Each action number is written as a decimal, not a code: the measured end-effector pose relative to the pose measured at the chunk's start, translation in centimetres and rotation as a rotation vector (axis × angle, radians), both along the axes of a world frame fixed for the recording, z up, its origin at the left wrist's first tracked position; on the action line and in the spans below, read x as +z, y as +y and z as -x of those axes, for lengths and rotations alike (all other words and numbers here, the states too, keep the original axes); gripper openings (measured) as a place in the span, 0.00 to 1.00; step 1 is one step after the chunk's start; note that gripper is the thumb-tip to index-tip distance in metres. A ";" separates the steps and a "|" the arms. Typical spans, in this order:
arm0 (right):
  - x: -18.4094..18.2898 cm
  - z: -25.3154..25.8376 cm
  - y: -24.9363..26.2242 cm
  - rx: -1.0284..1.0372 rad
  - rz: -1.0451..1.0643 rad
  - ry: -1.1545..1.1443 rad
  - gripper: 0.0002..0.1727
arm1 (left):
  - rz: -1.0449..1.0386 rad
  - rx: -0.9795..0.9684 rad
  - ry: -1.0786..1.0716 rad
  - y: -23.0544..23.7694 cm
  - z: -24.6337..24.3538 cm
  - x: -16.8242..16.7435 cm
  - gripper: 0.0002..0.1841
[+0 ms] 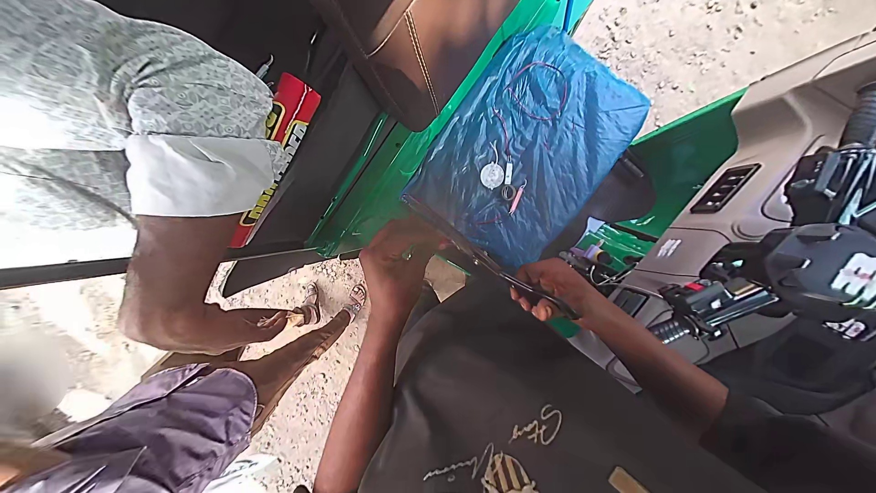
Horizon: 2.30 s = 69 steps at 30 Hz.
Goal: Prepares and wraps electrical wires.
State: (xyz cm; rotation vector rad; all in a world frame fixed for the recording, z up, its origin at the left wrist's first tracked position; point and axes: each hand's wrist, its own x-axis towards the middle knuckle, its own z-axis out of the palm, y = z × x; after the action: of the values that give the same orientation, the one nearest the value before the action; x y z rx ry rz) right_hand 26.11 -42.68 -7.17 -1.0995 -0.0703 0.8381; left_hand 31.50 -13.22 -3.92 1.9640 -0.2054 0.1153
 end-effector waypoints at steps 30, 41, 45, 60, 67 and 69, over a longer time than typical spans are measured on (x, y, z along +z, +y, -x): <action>0.5 -0.6 0.5 0.021 0.048 -0.001 0.24 | -0.094 0.042 -0.016 0.2 0.1 0.0 0.06; 0.3 -0.6 0.7 -0.004 0.056 -0.001 0.18 | -0.086 0.050 -0.010 0.1 0.1 0.2 0.07; 0.2 -0.5 0.7 -0.025 0.050 0.005 0.15 | -0.035 0.050 0.004 0.0 0.1 0.0 0.07; -12.7 -2.8 -0.9 -0.662 1.093 0.023 0.27 | 0.356 0.109 0.173 -0.1 1.2 0.0 0.09; -21.1 -4.4 -3.6 -0.650 1.420 0.225 0.33 | 0.423 0.177 0.316 -0.5 2.0 0.4 0.07; -22.2 -4.8 -3.2 -0.633 1.457 0.246 0.31 | 0.448 0.183 0.361 -0.4 2.0 0.6 0.08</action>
State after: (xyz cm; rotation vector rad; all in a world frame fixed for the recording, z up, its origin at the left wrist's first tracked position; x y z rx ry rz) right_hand 30.90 -45.89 -29.33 -2.1612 1.2060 0.3341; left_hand 29.48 -13.58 -3.32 1.5201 0.2220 -0.0716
